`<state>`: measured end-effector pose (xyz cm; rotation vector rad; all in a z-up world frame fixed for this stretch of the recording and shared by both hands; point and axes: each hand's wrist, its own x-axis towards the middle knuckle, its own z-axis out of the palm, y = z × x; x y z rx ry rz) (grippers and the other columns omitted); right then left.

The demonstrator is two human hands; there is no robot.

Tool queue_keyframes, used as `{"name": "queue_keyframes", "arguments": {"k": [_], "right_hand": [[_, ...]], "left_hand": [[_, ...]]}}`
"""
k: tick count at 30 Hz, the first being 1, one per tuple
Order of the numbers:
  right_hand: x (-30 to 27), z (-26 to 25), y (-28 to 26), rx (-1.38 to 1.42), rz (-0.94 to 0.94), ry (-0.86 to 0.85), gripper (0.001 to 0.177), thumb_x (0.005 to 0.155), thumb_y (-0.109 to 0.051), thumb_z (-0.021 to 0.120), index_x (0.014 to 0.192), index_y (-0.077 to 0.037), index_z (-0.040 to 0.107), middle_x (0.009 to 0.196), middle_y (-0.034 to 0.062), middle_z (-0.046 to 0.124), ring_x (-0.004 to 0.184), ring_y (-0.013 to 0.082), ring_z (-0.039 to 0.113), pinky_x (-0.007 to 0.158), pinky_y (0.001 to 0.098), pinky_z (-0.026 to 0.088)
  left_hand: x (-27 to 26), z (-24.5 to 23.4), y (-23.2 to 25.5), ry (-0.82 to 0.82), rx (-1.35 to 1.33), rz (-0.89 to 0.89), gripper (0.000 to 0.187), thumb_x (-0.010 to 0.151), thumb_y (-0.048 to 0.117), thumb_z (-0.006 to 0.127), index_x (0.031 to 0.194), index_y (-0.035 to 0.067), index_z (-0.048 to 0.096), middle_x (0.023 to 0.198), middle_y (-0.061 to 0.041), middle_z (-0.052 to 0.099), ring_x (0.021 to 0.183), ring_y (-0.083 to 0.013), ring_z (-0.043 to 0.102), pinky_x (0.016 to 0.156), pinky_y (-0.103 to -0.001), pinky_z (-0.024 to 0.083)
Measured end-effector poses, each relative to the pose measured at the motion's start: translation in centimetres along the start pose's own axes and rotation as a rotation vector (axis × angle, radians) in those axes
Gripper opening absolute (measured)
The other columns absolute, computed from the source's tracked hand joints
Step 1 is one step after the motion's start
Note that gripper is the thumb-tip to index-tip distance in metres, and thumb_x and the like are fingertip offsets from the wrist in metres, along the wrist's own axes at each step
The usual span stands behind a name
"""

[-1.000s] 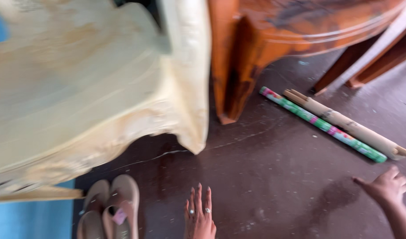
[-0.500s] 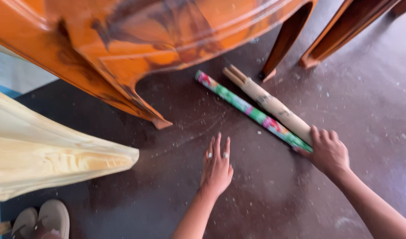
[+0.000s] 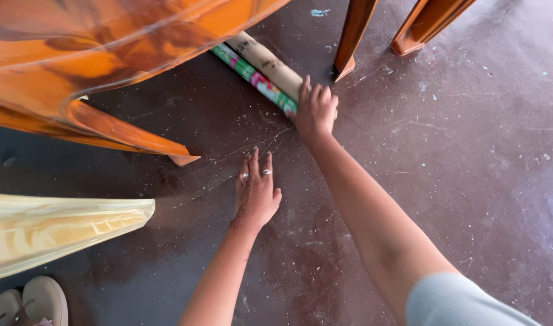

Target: The person opens a shoe cabinet and removes several pairs of shoes and a shoebox, placing them on a nearby table. The person then moves plastic chairs to clear space and continues to remove more shoes from the cabinet, arranging them on the table.

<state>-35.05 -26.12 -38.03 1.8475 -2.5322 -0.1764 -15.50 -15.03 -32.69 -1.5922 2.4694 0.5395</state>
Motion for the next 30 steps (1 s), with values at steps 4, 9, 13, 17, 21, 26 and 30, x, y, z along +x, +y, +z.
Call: {"name": "queue_keyframes", "arguments": {"k": [4,9,13,17,21,26,30], "right_hand": [[5.8,1.3,0.4,-0.105,0.158,0.184,0.071,0.099,-0.032,0.055,0.160,-0.007,0.028,0.141,0.0228,0.050,0.125,0.0415,0.048,0.081,0.0488,0.051],[-4.3,1.3,4.0,0.080,-0.121,0.388,0.076,0.094,-0.029,0.064,0.158,-0.002,0.032,0.160,0.0252,0.032,0.150,0.0434,0.029,0.114,0.0528,0.038],[-18.9,0.0,9.4,0.398,-0.186,0.164,0.078,0.085,-0.024,0.070,0.153,-0.006,0.036,0.159,0.0227,0.028,0.150,0.0431,0.021,0.117,0.0547,0.032],[-31.6,-2.6,15.7,0.479,-0.056,0.054,0.067,0.082,-0.018,0.073,0.143,-0.008,0.046,0.157,0.0212,0.029,0.147,0.0422,0.021,0.114,0.0556,0.033],[-43.1,-8.4,21.3,0.461,0.060,0.156,0.054,0.080,-0.017,0.074,0.130,-0.010,0.057,0.151,0.0181,0.038,0.145,0.0410,0.029,0.112,0.0554,0.039],[-59.4,-18.3,27.2,0.510,0.204,0.337,0.039,0.085,-0.015,0.072,0.122,-0.008,0.065,0.148,0.0185,0.045,0.142,0.0429,0.034,0.111,0.0553,0.040],[-74.4,-23.4,32.2,0.484,0.344,0.436,0.035,0.087,-0.017,0.072,0.120,-0.007,0.067,0.147,0.0189,0.049,0.140,0.0411,0.038,0.114,0.0518,0.040]], "left_hand": [[-2.4,-0.5,-0.8,-0.032,-0.001,-0.015,0.089,0.092,0.026,0.070,0.160,0.008,0.015,0.168,-0.020,0.000,0.154,-0.0400,0.008,0.121,-0.054,0.022],[-6.4,-1.7,0.1,-0.006,-0.007,0.013,0.085,0.092,0.027,0.070,0.158,0.007,0.020,0.167,-0.021,0.003,0.154,-0.0404,0.011,0.121,-0.053,0.027],[-9.7,-2.1,2.6,-0.055,-0.017,0.021,0.083,0.091,0.026,0.070,0.157,0.009,0.023,0.167,-0.017,0.004,0.155,-0.0365,0.010,0.120,-0.054,0.026],[-14.6,-2.4,6.6,0.027,-0.058,0.144,0.081,0.089,0.024,0.071,0.155,0.008,0.028,0.166,-0.018,0.008,0.154,-0.0377,0.012,0.120,-0.054,0.025],[-22.7,-3.3,11.7,0.118,-0.160,0.278,0.078,0.088,0.023,0.072,0.153,0.005,0.034,0.164,-0.022,0.015,0.152,-0.0422,0.017,0.119,-0.055,0.028],[-33.5,-4.9,20.0,0.154,-0.108,0.565,0.075,0.086,0.025,0.074,0.151,0.005,0.041,0.162,-0.025,0.018,0.151,-0.0458,0.016,0.117,-0.058,0.027],[-40.9,-6.7,29.3,0.225,-0.094,0.832,0.071,0.086,0.027,0.073,0.148,0.006,0.047,0.162,-0.024,0.024,0.151,-0.0451,0.020,0.119,-0.058,0.029]]}}
